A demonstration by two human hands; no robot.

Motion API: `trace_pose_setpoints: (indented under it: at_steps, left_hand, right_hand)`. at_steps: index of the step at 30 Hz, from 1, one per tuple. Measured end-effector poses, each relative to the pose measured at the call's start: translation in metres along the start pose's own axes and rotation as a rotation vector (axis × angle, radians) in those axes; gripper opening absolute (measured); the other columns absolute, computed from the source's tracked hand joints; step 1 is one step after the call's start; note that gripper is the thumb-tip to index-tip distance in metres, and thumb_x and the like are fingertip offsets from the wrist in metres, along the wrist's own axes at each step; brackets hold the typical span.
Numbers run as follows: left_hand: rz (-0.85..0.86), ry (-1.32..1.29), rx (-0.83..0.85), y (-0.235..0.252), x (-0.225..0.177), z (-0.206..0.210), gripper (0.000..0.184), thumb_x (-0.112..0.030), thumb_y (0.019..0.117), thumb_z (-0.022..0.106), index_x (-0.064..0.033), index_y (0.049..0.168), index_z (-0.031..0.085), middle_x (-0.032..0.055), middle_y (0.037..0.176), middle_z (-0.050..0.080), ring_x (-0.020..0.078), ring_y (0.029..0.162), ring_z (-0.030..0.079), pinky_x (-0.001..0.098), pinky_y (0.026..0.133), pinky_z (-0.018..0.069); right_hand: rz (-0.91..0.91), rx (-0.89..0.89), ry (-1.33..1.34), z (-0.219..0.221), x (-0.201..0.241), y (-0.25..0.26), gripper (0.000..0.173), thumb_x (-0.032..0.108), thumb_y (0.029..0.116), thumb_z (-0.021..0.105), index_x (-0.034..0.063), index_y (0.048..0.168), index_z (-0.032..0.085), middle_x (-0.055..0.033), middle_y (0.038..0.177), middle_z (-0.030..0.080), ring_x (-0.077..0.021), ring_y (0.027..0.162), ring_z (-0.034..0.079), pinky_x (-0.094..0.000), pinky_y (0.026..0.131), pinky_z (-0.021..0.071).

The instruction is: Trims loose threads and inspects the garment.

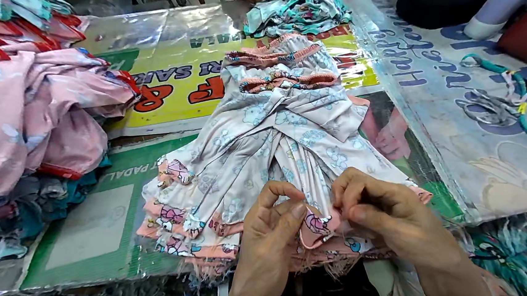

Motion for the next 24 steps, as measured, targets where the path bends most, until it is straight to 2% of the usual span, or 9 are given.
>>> trace_pose_setpoints:
  at_steps: [3,5,7,10,12,15,18,20,24]
  left_hand:
    - [0.012,-0.001,0.000,0.000,0.000,-0.005,0.014,-0.006,0.1009,0.061,-0.0072,0.115,0.063,0.0070,0.089,0.074,0.0102,0.079,0.073,0.0253,0.074,0.0610]
    - [0.018,0.002,-0.007,0.000,0.000,-0.007,0.014,-0.006,0.1007,0.061,-0.0067,0.114,0.064,0.0069,0.088,0.074,0.0098,0.079,0.073,0.0247,0.074,0.0607]
    - [0.013,0.001,-0.009,0.000,0.001,-0.007,0.013,-0.007,0.1010,0.061,-0.0077,0.114,0.063,0.0061,0.088,0.074,0.0094,0.079,0.073,0.0245,0.074,0.0605]
    - [-0.003,-0.025,0.002,0.001,0.004,-0.004,0.012,-0.009,0.1023,0.059,-0.0080,0.114,0.063,0.0044,0.086,0.073,0.0081,0.076,0.071,0.0224,0.071,0.0598]
    - [-0.007,-0.002,0.002,0.001,0.008,-0.005,0.011,-0.010,0.1042,0.055,-0.0091,0.112,0.063,0.0000,0.082,0.067,0.0042,0.072,0.065,0.0190,0.067,0.0562]
    - [-0.006,0.048,0.010,-0.001,0.011,-0.005,0.011,-0.011,0.1066,0.050,-0.0117,0.111,0.061,-0.0038,0.080,0.061,0.0015,0.068,0.059,0.0167,0.063,0.0504]
    - [-0.007,0.023,0.006,-0.002,0.011,-0.003,0.012,-0.011,0.1072,0.048,-0.0122,0.110,0.060,-0.0046,0.079,0.058,0.0015,0.066,0.057,0.0169,0.062,0.0507]
    - [-0.016,0.000,-0.012,-0.002,0.011,-0.004,0.012,-0.011,0.1072,0.048,-0.0123,0.109,0.060,-0.0047,0.077,0.056,0.0026,0.066,0.056,0.0186,0.063,0.0518]
    - [-0.029,-0.010,-0.030,-0.003,0.013,-0.007,0.011,-0.013,0.1065,0.050,-0.0134,0.109,0.061,-0.0047,0.078,0.057,0.0026,0.067,0.058,0.0198,0.064,0.0536]
  right_hand:
    - [0.061,-0.055,0.277,-0.002,-0.008,-0.001,0.018,0.025,0.1073,0.054,0.0088,0.102,0.061,0.0017,0.094,0.066,0.0047,0.060,0.050,-0.0111,0.049,0.0408]
    - [0.049,-0.083,0.111,-0.003,-0.009,-0.003,0.023,0.030,0.1067,0.055,0.0086,0.110,0.061,0.0041,0.097,0.064,0.0066,0.062,0.048,-0.0104,0.051,0.0400]
    - [0.050,-0.075,-0.148,0.004,-0.008,-0.006,0.036,0.035,0.1001,0.066,0.0047,0.120,0.063,0.0046,0.102,0.063,0.0083,0.069,0.048,-0.0084,0.057,0.0408]
    - [0.052,-0.011,-0.162,0.019,-0.011,-0.004,0.021,0.022,0.0953,0.073,0.0046,0.098,0.062,0.0003,0.099,0.059,0.0041,0.082,0.053,-0.0086,0.066,0.0450]
    - [0.045,-0.023,0.067,0.018,-0.012,-0.002,0.014,0.016,0.0950,0.072,0.0087,0.095,0.060,0.0041,0.095,0.060,0.0055,0.079,0.055,-0.0087,0.064,0.0459]
    - [0.046,-0.128,0.277,0.009,-0.017,-0.001,0.009,0.016,0.0966,0.071,0.0104,0.095,0.065,0.0059,0.086,0.063,0.0056,0.069,0.054,-0.0093,0.055,0.0427]
    - [-0.020,-0.278,0.087,-0.004,-0.009,-0.007,0.013,0.021,0.1032,0.062,0.0104,0.098,0.067,0.0055,0.084,0.068,0.0052,0.063,0.055,-0.0099,0.053,0.0438]
    - [-0.103,-0.416,-0.126,-0.024,0.005,-0.014,0.015,0.026,0.1064,0.056,0.0165,0.100,0.066,0.0089,0.083,0.067,0.0045,0.061,0.056,-0.0109,0.052,0.0457]
    - [-0.184,-0.516,-0.101,-0.036,0.021,-0.025,0.033,0.036,0.1080,0.051,0.0223,0.080,0.063,0.0146,0.065,0.054,0.0048,0.054,0.050,-0.0123,0.050,0.0437]
Point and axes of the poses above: each hand's wrist, its own y-axis towards the middle knuckle, its own z-axis out of the palm, x = y × z, the point moved 9 cm from there along y, towards the middle knuckle
